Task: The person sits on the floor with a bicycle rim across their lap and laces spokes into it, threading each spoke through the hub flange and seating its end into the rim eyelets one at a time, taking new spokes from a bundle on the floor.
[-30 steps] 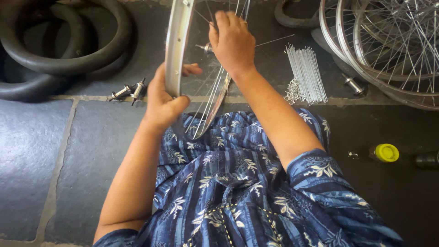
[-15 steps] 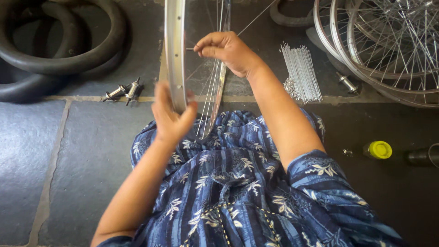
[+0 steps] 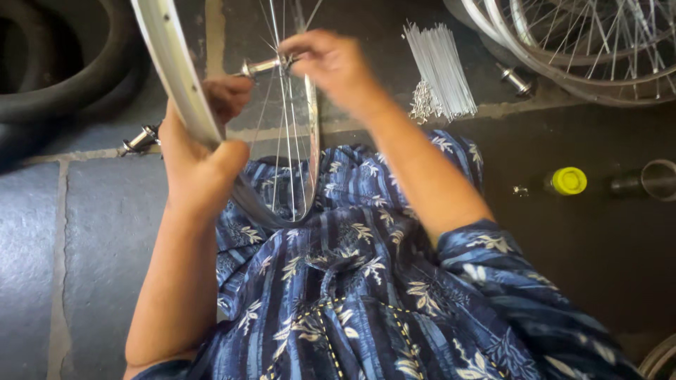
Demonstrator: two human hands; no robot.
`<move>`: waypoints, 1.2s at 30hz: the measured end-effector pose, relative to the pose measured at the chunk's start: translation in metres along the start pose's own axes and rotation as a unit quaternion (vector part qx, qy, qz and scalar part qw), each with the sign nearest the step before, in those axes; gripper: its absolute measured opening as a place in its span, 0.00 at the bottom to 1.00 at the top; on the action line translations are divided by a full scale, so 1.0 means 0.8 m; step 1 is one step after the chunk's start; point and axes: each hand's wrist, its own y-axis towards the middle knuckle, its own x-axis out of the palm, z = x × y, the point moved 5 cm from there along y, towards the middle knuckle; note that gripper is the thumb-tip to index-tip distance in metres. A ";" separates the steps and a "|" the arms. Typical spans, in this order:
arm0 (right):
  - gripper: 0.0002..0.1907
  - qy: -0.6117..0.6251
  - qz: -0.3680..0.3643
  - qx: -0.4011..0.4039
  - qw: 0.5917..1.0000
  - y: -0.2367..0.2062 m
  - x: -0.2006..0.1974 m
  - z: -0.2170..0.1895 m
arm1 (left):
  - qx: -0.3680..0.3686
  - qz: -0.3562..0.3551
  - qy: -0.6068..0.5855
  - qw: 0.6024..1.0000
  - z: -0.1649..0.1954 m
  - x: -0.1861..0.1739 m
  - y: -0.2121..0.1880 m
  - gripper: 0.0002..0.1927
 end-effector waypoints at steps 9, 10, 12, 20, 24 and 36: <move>0.09 -0.297 0.224 0.133 0.918 -0.094 -0.300 0.179 | -0.013 0.020 -0.074 0.997 -0.027 0.021 -0.057 0.32; 0.10 -0.329 0.202 0.170 0.907 -0.107 -0.316 0.202 | -0.013 0.020 -0.072 0.997 -0.032 0.026 -0.053 0.32; 0.09 -0.415 0.138 0.222 0.871 -0.131 -0.325 0.242 | -0.017 0.016 -0.085 0.996 -0.042 0.028 -0.037 0.28; 0.12 -0.626 -0.076 0.423 0.650 -0.117 -0.327 0.331 | -0.043 0.008 -0.064 0.997 -0.061 0.010 0.032 0.34; 0.14 -0.643 -0.065 0.436 0.627 -0.101 -0.327 0.351 | -0.050 -0.001 -0.093 0.994 -0.067 -0.004 0.064 0.37; 0.14 -0.643 -0.128 0.454 0.603 -0.092 -0.321 0.373 | -0.070 -0.023 -0.069 0.995 -0.065 -0.007 0.079 0.40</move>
